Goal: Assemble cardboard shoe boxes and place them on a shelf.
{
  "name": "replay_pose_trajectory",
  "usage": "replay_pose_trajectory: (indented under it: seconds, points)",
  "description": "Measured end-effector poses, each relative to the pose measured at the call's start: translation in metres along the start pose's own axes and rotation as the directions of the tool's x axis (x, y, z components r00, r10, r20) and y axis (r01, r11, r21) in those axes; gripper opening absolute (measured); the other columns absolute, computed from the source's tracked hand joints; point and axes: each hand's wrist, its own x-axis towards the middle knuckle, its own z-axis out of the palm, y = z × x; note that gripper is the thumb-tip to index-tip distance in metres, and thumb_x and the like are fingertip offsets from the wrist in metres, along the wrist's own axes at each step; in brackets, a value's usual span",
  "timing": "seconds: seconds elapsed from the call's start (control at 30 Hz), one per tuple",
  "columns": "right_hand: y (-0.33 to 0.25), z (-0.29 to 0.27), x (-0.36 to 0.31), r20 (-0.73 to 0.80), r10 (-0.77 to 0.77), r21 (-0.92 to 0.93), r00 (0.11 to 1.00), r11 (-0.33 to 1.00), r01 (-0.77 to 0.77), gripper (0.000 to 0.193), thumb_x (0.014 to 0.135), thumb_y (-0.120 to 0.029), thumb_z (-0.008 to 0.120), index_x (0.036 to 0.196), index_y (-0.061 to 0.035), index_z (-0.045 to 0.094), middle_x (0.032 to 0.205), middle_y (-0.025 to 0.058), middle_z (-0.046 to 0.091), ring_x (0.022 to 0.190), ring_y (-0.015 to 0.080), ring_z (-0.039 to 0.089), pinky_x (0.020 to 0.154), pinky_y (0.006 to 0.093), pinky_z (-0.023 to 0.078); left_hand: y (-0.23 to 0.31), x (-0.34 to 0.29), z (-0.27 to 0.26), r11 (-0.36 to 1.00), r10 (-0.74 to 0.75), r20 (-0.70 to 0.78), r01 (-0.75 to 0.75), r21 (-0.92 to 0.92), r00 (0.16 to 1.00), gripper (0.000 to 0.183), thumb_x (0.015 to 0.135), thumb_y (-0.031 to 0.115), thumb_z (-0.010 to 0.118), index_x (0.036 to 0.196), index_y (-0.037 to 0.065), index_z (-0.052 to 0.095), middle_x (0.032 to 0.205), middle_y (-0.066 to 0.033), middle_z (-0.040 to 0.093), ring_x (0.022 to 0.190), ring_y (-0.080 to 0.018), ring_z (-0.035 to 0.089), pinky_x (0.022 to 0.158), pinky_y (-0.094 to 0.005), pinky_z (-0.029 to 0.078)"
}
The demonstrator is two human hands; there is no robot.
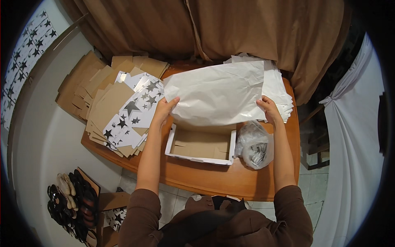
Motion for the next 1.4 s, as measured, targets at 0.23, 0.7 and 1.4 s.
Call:
replay_pose_trajectory:
  seconds: [0.23, 0.7, 1.4]
  points:
    - [0.024, 0.034, -0.042, 0.003, 0.144, -0.280, 0.990, 0.950, -0.137, 0.013, 0.081, -0.015, 0.069, 0.086, -0.0070, 0.059, 0.074, -0.0068, 0.053, 0.066, 0.0022, 0.045, 0.062, 0.0169, 0.036, -0.004, -0.011, -0.056, 0.978, -0.100, -0.013, 0.100, 0.185, 0.995, 0.034, 0.084, 0.017, 0.067, 0.109, -0.004, 0.059, 0.100, -0.0108, 0.065, 0.085, -0.0155, 0.063, 0.075, -0.0284, 0.051]
    - [0.051, 0.078, -0.145, -0.190, 0.266, -0.781, 0.945, 0.542, -0.310, 0.034, 0.075, -0.012, 0.069, 0.103, 0.0013, 0.054, 0.074, 0.0045, 0.056, 0.067, 0.0130, 0.054, 0.061, 0.0258, 0.044, -0.068, -0.048, -0.084, 0.587, -0.021, 0.194, -0.145, 0.797, 0.981, 0.051, 0.082, 0.030, 0.066, 0.117, -0.004, 0.052, 0.098, -0.0187, 0.064, 0.088, -0.0296, 0.062, 0.079, -0.0369, 0.047]
    - [0.142, 0.148, -0.078, 0.754, 0.177, -0.591, 0.633, -0.240, 0.770, 0.076, 0.087, -0.055, 0.043, 0.144, -0.0085, 0.023, 0.150, 0.0147, 0.020, 0.139, 0.0275, 0.020, 0.112, 0.0458, 0.016, -0.119, -0.055, -0.023, -0.062, -0.126, 0.902, -0.910, 0.409, 0.414, 0.077, 0.082, 0.061, 0.048, 0.130, 0.001, 0.042, 0.137, -0.0173, 0.041, 0.133, -0.0281, 0.030, 0.111, -0.0444, 0.020]
